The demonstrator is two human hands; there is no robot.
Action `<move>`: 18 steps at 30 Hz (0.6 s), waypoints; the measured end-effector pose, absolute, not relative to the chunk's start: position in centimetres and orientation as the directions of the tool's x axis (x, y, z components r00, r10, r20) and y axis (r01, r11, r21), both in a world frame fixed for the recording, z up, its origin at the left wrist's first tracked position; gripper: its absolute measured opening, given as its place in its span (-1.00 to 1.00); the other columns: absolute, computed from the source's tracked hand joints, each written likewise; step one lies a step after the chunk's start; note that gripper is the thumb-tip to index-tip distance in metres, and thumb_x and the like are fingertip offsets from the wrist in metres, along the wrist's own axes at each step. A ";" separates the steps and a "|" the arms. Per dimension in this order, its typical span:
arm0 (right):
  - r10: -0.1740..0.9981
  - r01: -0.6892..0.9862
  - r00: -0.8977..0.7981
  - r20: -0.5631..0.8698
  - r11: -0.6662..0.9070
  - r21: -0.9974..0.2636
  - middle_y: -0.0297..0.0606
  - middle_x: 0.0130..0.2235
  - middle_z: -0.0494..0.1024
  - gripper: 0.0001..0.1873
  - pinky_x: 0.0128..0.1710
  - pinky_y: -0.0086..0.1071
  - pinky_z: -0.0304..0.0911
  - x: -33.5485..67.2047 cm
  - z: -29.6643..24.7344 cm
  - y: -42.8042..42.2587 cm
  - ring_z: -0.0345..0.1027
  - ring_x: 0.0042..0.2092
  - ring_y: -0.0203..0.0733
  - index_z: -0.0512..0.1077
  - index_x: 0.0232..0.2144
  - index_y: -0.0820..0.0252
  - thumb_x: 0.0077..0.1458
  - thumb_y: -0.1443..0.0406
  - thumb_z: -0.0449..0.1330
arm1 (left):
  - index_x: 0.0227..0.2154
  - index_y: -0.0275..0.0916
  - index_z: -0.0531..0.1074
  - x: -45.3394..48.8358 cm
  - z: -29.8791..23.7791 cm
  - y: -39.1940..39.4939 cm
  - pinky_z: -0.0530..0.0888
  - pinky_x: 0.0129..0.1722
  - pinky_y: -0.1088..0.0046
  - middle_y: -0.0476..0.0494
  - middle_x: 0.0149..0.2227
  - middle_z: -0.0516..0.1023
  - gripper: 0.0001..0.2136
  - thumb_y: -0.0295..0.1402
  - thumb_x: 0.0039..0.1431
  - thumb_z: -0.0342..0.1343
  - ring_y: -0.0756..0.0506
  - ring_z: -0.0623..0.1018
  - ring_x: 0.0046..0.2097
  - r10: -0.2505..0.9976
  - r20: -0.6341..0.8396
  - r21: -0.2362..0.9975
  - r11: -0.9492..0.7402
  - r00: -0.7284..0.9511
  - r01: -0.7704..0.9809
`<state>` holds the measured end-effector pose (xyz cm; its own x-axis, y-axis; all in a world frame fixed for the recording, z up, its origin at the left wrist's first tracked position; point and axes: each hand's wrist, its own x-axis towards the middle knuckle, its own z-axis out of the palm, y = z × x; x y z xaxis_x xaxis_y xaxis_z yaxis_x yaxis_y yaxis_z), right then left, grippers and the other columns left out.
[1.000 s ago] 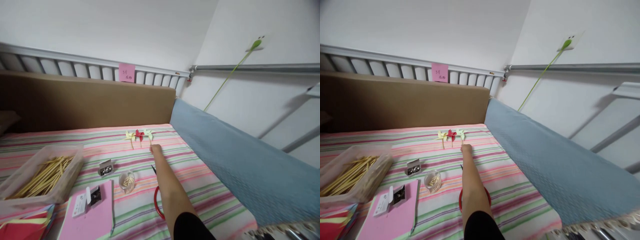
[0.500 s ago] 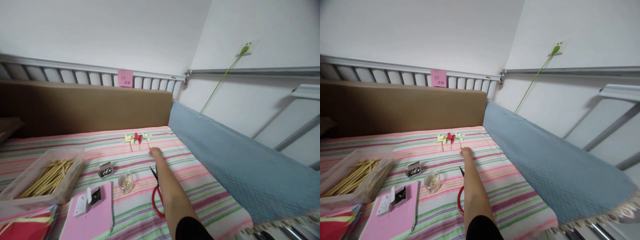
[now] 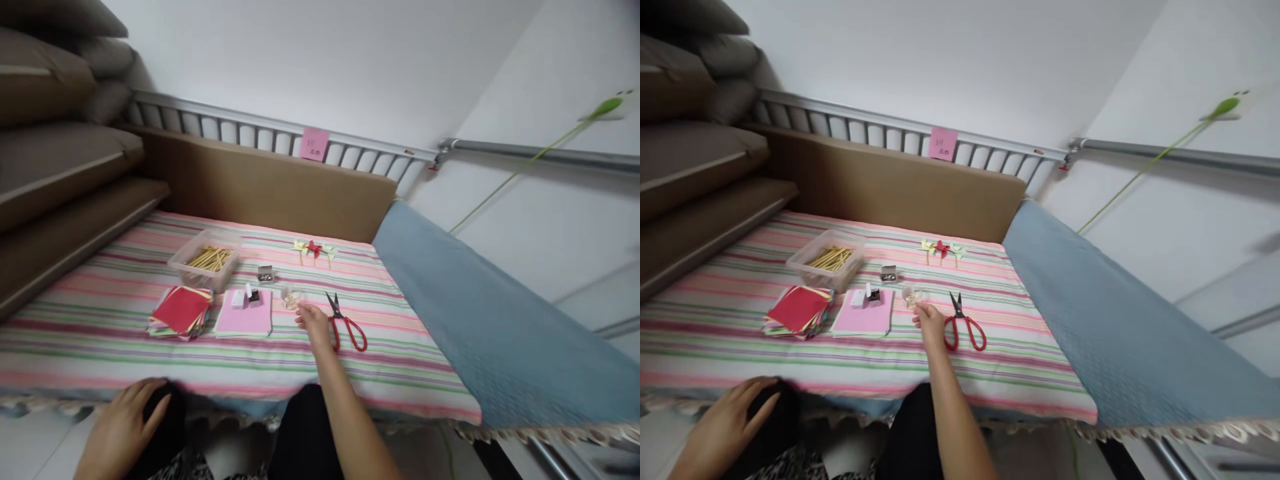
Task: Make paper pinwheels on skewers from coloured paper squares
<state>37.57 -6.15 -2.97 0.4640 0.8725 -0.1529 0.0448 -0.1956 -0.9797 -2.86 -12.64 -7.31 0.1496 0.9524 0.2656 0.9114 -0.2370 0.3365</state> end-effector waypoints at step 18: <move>0.978 0.513 0.204 -0.052 -0.152 -0.845 -0.34 -0.47 0.57 -0.85 -0.39 -0.47 0.22 32.1 -6.2 -6.8 0.39 -0.42 -0.24 0.54 -0.43 0.16 -0.08 0.44 0.19 | -0.17 -0.23 0.50 -2.8 -6.4 -14.1 0.39 0.02 0.16 -0.24 -0.13 0.56 -0.69 -0.15 0.19 0.02 -0.25 0.51 -0.05 0.935 0.298 0.394 -0.302 0.190 0.868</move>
<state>32.05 -6.82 -6.24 0.2040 0.9776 -0.0518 0.5127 -0.1517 -0.8451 -2.80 -14.11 -6.39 0.1897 0.9354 0.2983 0.8683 -0.3017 0.3938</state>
